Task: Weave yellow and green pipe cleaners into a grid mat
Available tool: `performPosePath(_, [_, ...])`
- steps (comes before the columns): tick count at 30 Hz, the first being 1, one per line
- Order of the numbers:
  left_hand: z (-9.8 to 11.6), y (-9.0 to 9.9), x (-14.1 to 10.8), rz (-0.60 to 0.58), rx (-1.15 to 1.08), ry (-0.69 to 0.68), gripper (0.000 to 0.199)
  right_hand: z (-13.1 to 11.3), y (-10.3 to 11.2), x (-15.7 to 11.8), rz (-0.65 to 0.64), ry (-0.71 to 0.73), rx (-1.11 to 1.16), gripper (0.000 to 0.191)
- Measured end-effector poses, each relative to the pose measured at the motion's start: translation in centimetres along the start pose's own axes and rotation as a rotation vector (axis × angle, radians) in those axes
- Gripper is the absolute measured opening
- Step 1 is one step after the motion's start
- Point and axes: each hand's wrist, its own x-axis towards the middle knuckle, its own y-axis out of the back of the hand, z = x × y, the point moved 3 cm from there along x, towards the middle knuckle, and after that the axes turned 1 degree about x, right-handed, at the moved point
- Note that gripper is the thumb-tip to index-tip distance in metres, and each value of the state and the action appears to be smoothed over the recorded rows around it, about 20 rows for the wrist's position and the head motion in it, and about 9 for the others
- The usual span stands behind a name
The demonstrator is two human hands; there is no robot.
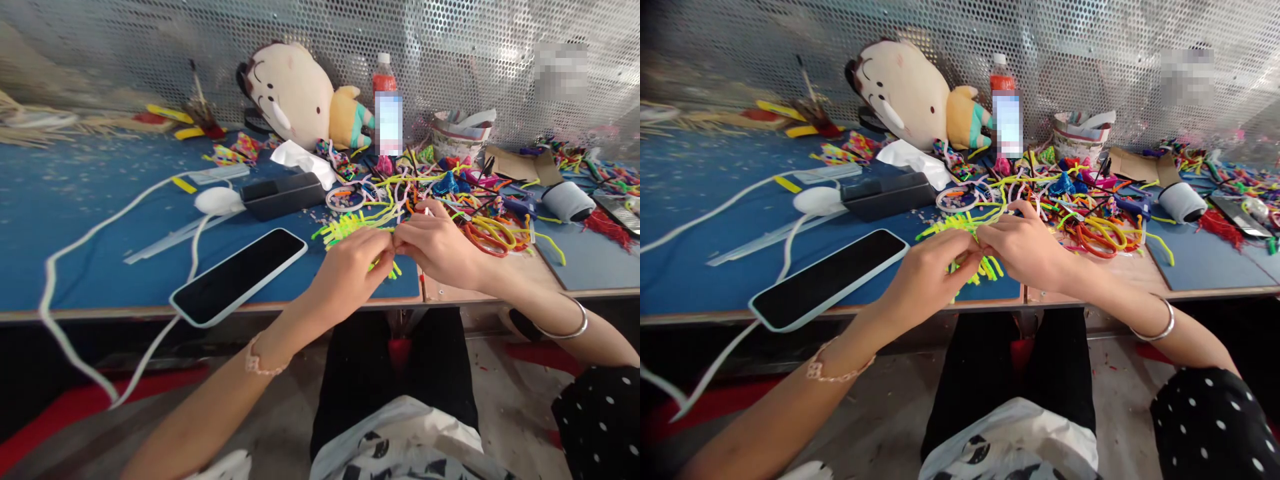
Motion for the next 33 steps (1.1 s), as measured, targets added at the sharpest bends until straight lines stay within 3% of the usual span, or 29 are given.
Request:
performPosePath(4, [-1.2,-0.5,0.1,-0.127,-0.595,0.381,0.023,-0.7,0.4,0.0,0.024,0.088,-0.129,0.041])
performPosePath(7, [-1.5,-0.5,0.0,-0.214,-0.863,0.512,0.024,-0.6,0.4,-0.3,0.041,0.130,-0.164,0.041])
performPosePath(11, [-1.7,0.2,0.0,-0.200,-0.677,0.441,0.018,0.1,0.0,-0.5,0.103,0.117,-0.221,0.044])
performPosePath(16, [-2.3,0.7,-0.3,-0.184,-0.444,0.408,0.015,0.8,-0.2,-0.7,0.086,0.103,-0.222,0.041])
performPosePath(22, [-2.5,1.1,-0.9,-0.143,-0.094,0.380,0.013,2.0,-0.3,-1.6,0.073,-0.181,0.045,0.020])
performPosePath(24, [-2.2,1.1,-1.0,-0.131,-0.005,0.357,0.014,2.2,-0.5,-1.8,0.056,-0.210,0.052,0.019])
performPosePath(28, [-2.1,1.1,-0.9,-0.160,0.047,0.355,0.016,2.1,-0.9,-2.3,0.106,-0.001,-0.144,0.027])
performPosePath(33, [-2.3,1.1,-0.7,-0.300,-0.212,0.431,0.017,1.4,-1.4,-3.3,0.227,0.340,-0.419,0.035])
